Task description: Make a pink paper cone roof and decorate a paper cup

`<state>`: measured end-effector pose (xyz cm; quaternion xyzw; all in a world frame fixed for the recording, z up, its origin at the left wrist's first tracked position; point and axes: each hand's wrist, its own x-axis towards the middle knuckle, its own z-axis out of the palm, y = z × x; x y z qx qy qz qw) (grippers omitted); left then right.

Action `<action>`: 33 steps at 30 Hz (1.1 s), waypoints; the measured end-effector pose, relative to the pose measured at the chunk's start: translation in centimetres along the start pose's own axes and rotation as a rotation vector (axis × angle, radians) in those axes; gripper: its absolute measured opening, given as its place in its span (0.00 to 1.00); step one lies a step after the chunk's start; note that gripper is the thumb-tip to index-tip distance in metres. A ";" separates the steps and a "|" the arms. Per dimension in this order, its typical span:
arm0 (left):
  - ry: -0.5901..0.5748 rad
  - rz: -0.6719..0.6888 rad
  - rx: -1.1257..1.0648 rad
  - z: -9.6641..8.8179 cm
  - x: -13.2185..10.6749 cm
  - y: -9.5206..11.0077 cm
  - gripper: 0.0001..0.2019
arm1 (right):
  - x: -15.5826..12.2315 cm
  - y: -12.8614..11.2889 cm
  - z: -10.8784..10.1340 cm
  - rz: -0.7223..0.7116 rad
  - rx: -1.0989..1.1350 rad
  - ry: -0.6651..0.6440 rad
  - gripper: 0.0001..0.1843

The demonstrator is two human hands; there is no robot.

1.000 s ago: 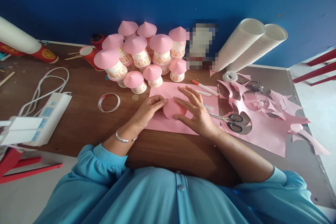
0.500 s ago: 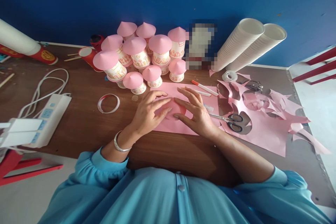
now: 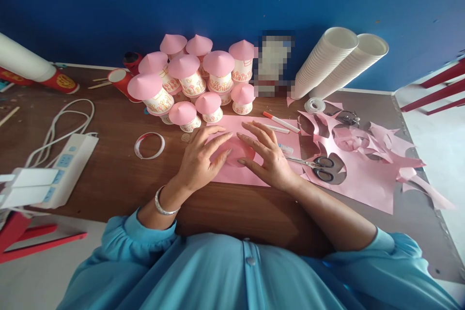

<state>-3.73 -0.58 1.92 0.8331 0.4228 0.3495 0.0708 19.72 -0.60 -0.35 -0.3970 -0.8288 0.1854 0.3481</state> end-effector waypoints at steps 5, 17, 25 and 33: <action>-0.065 -0.184 -0.140 0.2 -1.0 -1.5 0.20 | 0.1 -0.2 -0.2 -0.005 0.015 -0.003 0.33; -0.286 -0.222 -0.325 3.2 -2.5 -2.2 0.21 | 0.5 -1.2 0.7 -0.222 -0.173 -0.156 0.30; -0.317 -0.232 -0.342 3.5 -2.6 -2.5 0.22 | -0.8 -0.3 1.2 -0.186 -0.225 -0.165 0.40; -0.298 -0.163 -0.307 3.6 -2.7 -2.6 0.22 | -0.8 0.0 1.1 -0.253 -0.314 -0.156 0.42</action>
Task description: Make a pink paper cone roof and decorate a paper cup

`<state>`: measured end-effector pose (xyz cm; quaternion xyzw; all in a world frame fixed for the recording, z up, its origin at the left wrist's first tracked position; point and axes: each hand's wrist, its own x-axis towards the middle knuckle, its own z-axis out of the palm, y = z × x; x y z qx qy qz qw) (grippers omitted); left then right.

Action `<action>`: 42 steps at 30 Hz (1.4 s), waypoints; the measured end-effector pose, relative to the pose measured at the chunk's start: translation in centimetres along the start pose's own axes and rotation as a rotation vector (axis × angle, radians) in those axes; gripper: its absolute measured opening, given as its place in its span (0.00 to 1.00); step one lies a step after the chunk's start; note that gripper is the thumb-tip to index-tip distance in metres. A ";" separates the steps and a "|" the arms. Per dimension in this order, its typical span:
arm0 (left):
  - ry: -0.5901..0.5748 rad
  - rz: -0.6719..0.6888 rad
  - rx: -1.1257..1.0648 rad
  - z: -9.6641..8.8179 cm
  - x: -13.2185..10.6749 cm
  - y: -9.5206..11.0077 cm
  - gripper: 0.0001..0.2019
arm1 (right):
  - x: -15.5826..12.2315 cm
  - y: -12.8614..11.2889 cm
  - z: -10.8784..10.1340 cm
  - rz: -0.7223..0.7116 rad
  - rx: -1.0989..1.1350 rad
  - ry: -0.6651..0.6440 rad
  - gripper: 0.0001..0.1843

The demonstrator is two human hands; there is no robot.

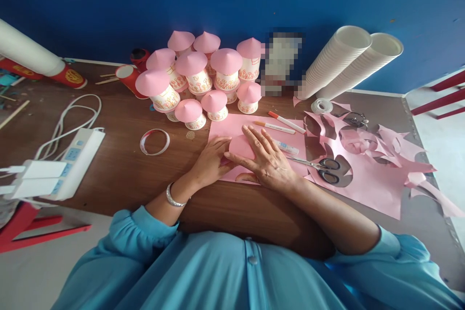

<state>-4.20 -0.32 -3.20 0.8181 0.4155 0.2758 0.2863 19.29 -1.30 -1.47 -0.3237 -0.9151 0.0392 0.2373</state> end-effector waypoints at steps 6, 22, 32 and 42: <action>-0.008 0.026 0.053 0.0 0.0 0.0 0.21 | -0.1 -0.1 0.0 -0.024 -0.054 -0.006 0.48; 0.097 -0.049 0.109 0.9 0.1 0.8 0.34 | -3.0 -0.3 -1.3 0.112 -0.081 0.067 0.55; 0.086 -0.092 0.120 1.2 0.4 0.7 0.32 | -2.2 -0.4 -1.6 0.130 0.016 0.143 0.54; 0.150 -0.024 0.147 1.6 0.7 0.5 0.28 | 2.2 1.4 -0.7 0.162 0.318 0.104 0.30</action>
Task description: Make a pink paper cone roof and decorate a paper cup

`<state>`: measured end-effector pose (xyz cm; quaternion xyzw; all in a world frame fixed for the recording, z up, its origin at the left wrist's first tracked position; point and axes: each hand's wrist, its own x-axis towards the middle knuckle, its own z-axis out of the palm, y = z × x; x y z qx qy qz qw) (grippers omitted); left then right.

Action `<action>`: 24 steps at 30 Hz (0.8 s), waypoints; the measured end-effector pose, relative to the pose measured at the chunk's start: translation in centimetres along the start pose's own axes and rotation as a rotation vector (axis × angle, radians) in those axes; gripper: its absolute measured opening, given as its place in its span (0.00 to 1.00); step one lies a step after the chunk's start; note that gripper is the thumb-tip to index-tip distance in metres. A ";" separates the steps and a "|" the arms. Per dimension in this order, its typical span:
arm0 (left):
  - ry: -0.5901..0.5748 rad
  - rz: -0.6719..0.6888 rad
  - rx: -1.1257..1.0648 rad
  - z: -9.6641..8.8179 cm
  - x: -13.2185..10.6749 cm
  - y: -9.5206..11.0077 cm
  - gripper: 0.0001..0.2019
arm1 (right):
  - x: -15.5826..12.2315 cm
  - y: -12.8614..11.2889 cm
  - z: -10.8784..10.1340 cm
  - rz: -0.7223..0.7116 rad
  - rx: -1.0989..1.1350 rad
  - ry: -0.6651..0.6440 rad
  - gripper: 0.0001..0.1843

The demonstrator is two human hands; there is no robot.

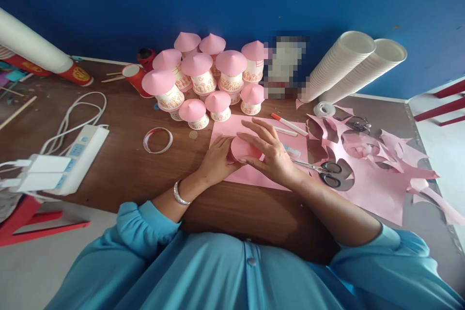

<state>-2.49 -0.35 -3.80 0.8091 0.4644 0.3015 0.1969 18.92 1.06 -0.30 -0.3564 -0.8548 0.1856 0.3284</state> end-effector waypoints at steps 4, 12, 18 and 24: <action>0.009 0.015 -0.042 0.0 0.0 -0.1 0.28 | -0.2 0.1 0.7 0.042 0.032 -0.043 0.27; -0.016 -0.070 -0.066 -0.1 0.2 0.2 0.27 | 0.2 -0.3 1.1 0.051 0.029 -0.023 0.24; -0.046 -0.075 -0.077 -0.4 0.4 0.7 0.23 | 0.0 -0.3 0.6 0.029 0.055 0.110 0.29; 0.004 -0.160 -0.093 -0.9 0.3 0.6 0.27 | -0.8 0.2 -0.2 0.152 0.067 0.261 0.24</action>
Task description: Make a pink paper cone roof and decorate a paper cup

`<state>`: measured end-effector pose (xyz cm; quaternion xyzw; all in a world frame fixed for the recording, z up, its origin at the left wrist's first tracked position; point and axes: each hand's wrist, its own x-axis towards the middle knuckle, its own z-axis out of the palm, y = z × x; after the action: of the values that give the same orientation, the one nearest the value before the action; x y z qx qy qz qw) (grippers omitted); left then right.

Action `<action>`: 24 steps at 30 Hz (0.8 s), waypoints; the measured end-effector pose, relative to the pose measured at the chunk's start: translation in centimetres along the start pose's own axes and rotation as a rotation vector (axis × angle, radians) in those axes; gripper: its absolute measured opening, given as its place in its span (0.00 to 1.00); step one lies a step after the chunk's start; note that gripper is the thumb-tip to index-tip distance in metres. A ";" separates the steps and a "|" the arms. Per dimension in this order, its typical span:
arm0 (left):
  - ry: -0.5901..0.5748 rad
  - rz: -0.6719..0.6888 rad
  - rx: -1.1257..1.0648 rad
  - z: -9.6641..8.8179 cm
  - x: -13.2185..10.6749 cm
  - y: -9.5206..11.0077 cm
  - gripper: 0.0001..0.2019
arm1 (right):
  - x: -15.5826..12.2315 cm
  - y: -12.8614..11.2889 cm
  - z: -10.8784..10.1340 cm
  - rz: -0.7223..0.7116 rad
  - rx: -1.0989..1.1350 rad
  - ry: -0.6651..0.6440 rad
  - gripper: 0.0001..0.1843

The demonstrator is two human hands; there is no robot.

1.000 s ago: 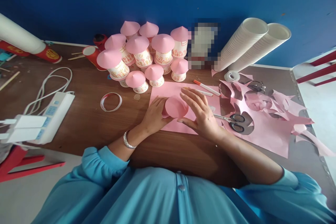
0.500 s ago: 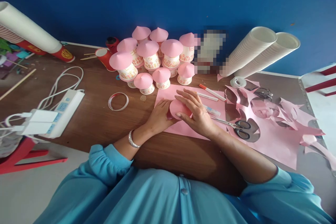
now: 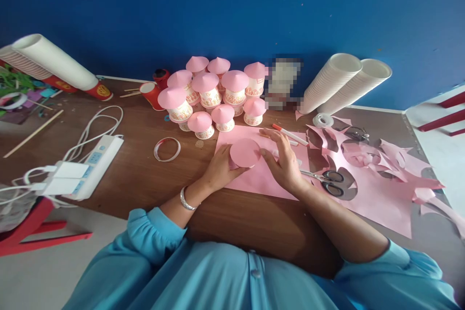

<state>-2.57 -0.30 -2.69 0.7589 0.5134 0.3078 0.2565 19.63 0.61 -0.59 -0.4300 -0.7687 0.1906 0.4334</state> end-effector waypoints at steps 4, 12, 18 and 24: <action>0.183 -0.039 -0.057 -0.7 0.1 -0.1 0.32 | -0.5 1.1 0.4 0.022 -0.018 0.033 0.23; 0.279 0.035 -0.046 -1.6 0.1 -0.6 0.24 | -1.7 2.0 2.7 -0.145 -0.253 -0.144 0.23; 0.272 0.012 -0.045 -1.4 0.2 -1.3 0.25 | -2.1 2.1 3.8 -0.173 -0.354 -0.253 0.21; 0.264 0.053 -0.025 -1.3 0.5 -1.2 0.23 | -2.0 2.1 3.9 -0.188 -0.387 -0.255 0.18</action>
<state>-4.13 0.63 -2.52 0.7218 0.5185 0.4181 0.1880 17.93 0.43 -5.11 -0.4039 -0.8761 0.0514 0.2582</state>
